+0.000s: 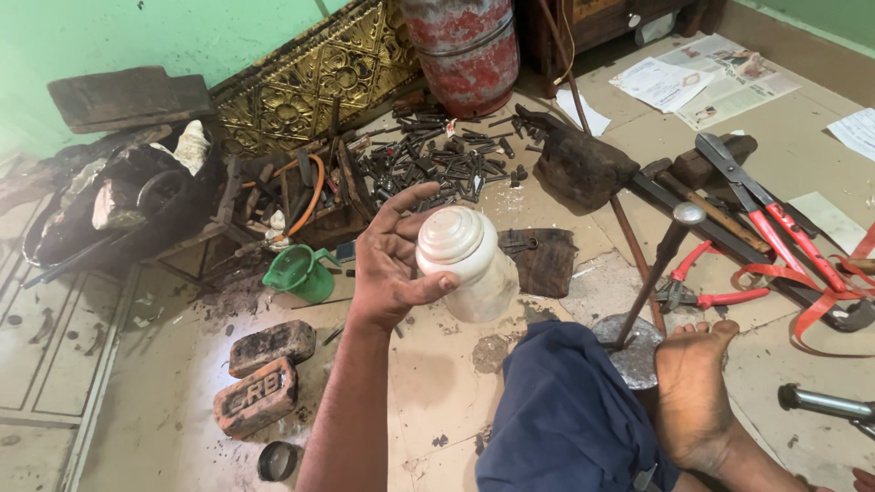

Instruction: The person sits on the floor and repeatedly attempts to open a white plastic container by twisting the lid. They then use a hammer to strike the lid area, presumably to loosen it, before continuing to twist and inspect the container.

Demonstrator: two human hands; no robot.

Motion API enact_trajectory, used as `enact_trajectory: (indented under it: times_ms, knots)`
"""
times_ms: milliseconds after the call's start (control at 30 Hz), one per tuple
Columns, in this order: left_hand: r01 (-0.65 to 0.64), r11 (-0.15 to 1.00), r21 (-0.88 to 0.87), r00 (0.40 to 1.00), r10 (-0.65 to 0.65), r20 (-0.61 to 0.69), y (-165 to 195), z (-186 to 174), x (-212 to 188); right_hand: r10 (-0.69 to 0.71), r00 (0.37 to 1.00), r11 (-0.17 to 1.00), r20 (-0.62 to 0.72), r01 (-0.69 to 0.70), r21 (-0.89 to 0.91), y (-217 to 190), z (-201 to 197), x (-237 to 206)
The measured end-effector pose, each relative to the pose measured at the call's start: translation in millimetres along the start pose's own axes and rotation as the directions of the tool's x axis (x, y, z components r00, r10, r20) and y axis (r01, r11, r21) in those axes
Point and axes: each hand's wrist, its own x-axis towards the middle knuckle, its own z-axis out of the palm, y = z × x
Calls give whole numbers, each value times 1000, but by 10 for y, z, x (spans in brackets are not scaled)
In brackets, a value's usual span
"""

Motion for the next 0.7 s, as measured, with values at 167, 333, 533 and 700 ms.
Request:
enact_trajectory:
  times_ms: [167, 333, 533, 700]
  knots:
    - [-4, 1000, 22, 1000, 4, -1, -19, -13, -21, 23, 999, 1000, -36, -23, 17, -59, 110, 35]
    - [10, 999, 43, 1000, -9, -23, -46, -22, -32, -24, 998, 1000, 54, 23, 2, -24, 60, 24]
    - [7, 998, 56, 999, -5, -39, -30, -21, -42, -27, 999, 1000, 41, 26, 16, 91, -94, 0]
    - [0, 998, 64, 999, 3, -41, -15, -28, -54, -24, 999, 1000, 45, 24, -2, 76, -60, 8]
